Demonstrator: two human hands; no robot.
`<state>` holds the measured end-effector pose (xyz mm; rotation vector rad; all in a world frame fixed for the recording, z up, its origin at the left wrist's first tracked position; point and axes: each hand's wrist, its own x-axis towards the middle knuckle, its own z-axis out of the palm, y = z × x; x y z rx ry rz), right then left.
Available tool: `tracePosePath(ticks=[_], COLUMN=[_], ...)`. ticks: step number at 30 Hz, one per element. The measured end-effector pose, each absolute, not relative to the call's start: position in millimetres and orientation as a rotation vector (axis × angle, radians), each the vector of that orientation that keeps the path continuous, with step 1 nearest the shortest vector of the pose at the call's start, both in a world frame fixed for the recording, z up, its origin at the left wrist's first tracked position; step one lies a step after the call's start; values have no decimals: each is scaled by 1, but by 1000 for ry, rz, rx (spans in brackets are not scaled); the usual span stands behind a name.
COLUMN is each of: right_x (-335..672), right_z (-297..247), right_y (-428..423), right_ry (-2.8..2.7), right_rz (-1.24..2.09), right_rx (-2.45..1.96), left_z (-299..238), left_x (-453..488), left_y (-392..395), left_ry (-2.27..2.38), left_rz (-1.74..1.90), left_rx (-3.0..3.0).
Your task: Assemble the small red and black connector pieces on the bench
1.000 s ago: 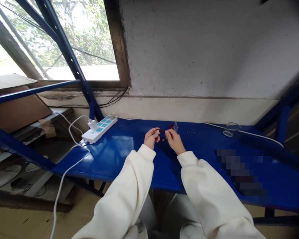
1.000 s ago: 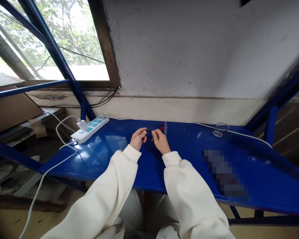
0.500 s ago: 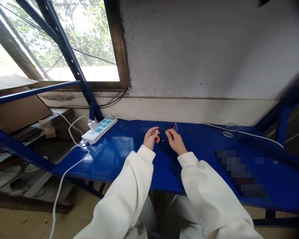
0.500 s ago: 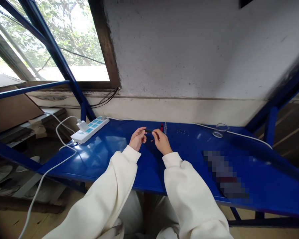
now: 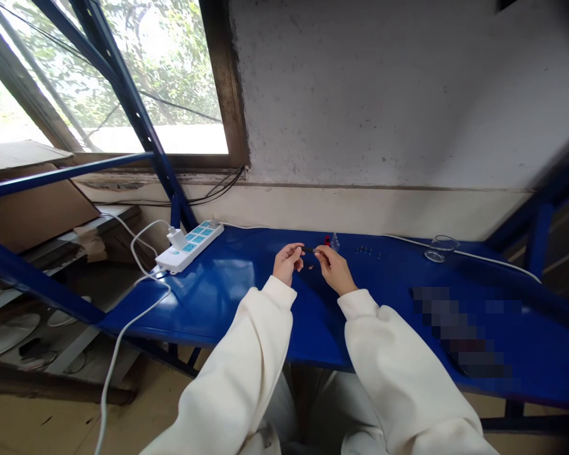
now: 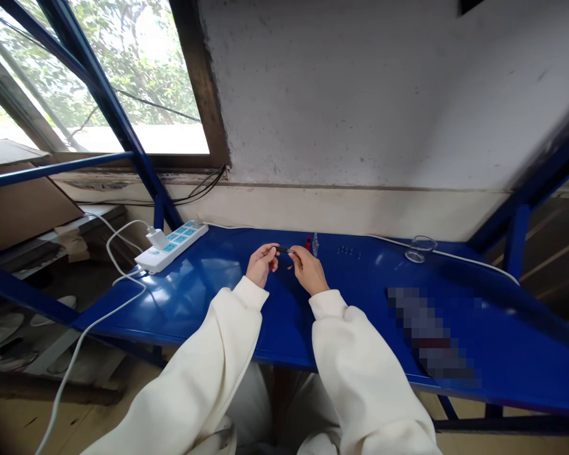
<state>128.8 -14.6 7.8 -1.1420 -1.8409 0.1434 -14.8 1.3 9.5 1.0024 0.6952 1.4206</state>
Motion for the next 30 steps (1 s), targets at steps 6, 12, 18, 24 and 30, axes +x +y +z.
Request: tracePosePath(ticks=[6, 12, 18, 24, 30], right_x=[128, 124, 122, 125, 128], right_z=[10, 9, 13, 13, 10], right_y=[-18, -19, -21, -22, -20], right_ry=[-1822, -1765, -1757, -1710, -1545], right_rz=[284, 386, 340, 338, 423], right_rx=[-1204, -1242, -1229, -1225, -1181], left_z=[8, 7, 9, 10, 9], left_x=[-16, -14, -13, -18, -22], left_y=[3, 2, 0, 2, 5], left_ry=[695, 676, 689, 695, 758], left_rz=[1447, 1360, 1392, 1438, 1497], left_rx=[995, 1070, 1042, 934, 816])
